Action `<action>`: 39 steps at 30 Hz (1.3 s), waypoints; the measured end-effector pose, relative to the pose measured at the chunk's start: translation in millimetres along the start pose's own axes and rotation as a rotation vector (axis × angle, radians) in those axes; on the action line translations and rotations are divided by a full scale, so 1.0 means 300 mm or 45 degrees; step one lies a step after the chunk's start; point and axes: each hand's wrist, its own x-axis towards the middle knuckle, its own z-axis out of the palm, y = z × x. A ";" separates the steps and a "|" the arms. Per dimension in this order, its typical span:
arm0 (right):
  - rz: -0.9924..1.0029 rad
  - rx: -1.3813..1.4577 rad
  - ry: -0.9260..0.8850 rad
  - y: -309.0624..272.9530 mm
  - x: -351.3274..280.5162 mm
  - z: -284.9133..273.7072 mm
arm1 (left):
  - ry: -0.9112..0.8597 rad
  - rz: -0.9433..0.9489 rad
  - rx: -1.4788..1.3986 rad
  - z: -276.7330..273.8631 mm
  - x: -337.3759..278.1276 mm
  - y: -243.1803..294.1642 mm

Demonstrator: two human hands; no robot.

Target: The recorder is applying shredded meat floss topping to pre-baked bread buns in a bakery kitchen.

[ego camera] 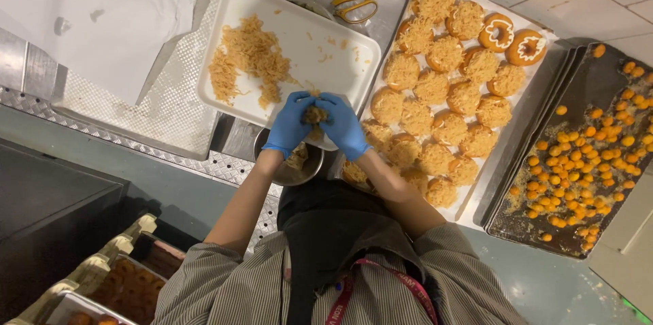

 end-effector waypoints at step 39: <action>0.165 -0.072 0.732 0.999 0.141 -1.109 | -0.125 0.543 0.389 1.288 1.217 0.431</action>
